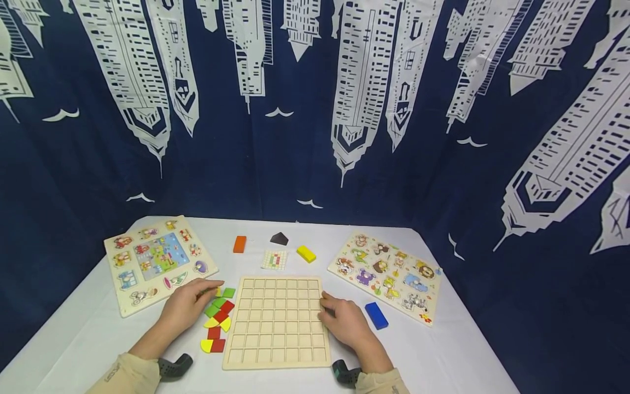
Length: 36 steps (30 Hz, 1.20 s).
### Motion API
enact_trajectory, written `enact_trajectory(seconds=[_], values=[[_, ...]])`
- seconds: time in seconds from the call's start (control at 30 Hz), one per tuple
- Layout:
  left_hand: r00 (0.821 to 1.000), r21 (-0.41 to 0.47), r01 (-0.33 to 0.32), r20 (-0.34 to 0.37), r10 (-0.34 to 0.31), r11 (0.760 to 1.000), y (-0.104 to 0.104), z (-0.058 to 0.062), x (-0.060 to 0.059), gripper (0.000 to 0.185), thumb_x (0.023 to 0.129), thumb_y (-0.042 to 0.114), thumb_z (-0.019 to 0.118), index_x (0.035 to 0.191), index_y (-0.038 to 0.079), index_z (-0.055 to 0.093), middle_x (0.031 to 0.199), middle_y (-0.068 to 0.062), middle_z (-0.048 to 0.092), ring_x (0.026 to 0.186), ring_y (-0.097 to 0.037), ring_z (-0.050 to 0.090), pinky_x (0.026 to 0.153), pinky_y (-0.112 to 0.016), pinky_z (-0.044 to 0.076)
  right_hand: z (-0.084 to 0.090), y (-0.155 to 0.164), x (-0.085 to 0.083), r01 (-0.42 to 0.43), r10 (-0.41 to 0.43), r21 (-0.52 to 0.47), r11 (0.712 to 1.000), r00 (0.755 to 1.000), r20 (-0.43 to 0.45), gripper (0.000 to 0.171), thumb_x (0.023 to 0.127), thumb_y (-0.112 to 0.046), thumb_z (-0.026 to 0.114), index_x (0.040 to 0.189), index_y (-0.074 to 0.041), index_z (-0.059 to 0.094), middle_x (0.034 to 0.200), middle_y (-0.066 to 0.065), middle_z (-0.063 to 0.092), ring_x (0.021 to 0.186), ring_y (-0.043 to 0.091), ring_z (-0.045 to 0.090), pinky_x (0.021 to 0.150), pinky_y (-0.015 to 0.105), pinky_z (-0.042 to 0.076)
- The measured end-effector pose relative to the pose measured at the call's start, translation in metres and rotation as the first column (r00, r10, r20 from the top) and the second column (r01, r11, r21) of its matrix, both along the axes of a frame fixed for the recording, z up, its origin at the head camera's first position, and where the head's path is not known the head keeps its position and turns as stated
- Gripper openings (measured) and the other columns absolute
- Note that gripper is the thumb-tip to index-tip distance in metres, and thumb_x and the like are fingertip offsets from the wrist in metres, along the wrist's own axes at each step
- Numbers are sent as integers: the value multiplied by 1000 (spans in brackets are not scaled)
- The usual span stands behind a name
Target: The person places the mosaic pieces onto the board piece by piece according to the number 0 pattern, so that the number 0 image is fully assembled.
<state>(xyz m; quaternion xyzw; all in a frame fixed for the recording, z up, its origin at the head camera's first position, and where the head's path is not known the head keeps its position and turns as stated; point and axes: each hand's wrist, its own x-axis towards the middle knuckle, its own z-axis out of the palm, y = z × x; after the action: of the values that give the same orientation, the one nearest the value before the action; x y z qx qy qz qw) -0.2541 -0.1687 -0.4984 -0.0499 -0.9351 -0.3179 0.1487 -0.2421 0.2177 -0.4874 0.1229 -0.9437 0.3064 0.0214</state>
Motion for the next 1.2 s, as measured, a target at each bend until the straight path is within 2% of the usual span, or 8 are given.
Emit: enact_trajectory(seconds=[0.1, 0.17, 0.33, 0.6, 0.77, 0.9, 1.07, 1.2], values=[[999, 27, -26, 24, 26, 999, 1, 1, 1, 29, 93, 23, 78, 121, 21, 73, 106, 2, 77, 77, -14, 60, 66, -27, 47, 0, 0, 1, -7, 7, 2, 1000, 1000, -2, 40, 95, -21, 73, 131, -5, 69, 149, 5, 58, 139, 34, 53, 114, 53, 40], [999, 33, -37, 33, 36, 999, 2, 2, 1, 23, 92, 25, 79, 114, 22, 74, 102, 3, 77, 74, -13, 57, 65, -27, 44, 0, 0, 1, -7, 7, 2, 1000, 1000, -3, 40, 95, -21, 73, 132, -5, 69, 149, 5, 58, 139, 34, 53, 114, 53, 40], [1000, -44, -12, 12, 13, 999, 2, 3, 1, 12, 91, 26, 80, 102, 27, 77, 103, 8, 76, 91, -13, 67, 84, -39, 54, 0, 0, 2, 0, 0, 0, 1000, 1000, 5, 40, 95, -22, 72, 132, -6, 69, 149, 4, 58, 139, 34, 53, 114, 53, 39], [998, -174, 37, -41, -45, 984, 6, 7, 6, 17, 90, 25, 81, 106, 28, 79, 104, 9, 76, 98, -16, 71, 83, -39, 56, 0, 1, 1, -4, 4, 1, 1000, 1000, -3, 41, 95, -23, 72, 132, -5, 69, 149, 5, 58, 139, 35, 53, 114, 54, 39], [998, -37, 35, 54, -33, 999, 11, 11, 8, 21, 90, 24, 81, 111, 27, 78, 96, 10, 75, 77, -12, 61, 68, -29, 48, 0, 0, 1, 5, -4, -9, 1000, 1000, 18, 42, 96, -25, 71, 133, -6, 68, 150, 4, 57, 140, 33, 52, 115, 53, 38], [995, 114, 30, 93, -40, 993, 15, 11, 7, 16, 91, 25, 80, 107, 26, 78, 89, 11, 73, 68, -11, 54, 61, -24, 43, -1, 1, 1, -1, 1, -8, 1000, 1000, 16, 42, 96, -24, 71, 133, -6, 68, 150, 5, 57, 140, 34, 52, 115, 54, 39], [994, 175, 74, 60, -86, 982, 21, 11, 2, 15, 92, 22, 79, 106, 28, 79, 98, 11, 75, 71, -12, 55, 61, -23, 45, -1, 2, 0, -12, 12, 4, 1000, 1000, 11, 43, 96, -25, 71, 134, -5, 67, 149, 5, 58, 139, 34, 52, 114, 54, 40], [989, 161, 99, 93, -115, 982, 32, 17, -5, 16, 92, 22, 79, 107, 27, 80, 105, 9, 75, 77, -12, 56, 65, -24, 47, -1, 2, -2, -10, 10, 14, 1000, 1000, 14, 43, 96, -26, 71, 134, -6, 67, 149, 5, 57, 140, 34, 52, 114, 54, 40]])
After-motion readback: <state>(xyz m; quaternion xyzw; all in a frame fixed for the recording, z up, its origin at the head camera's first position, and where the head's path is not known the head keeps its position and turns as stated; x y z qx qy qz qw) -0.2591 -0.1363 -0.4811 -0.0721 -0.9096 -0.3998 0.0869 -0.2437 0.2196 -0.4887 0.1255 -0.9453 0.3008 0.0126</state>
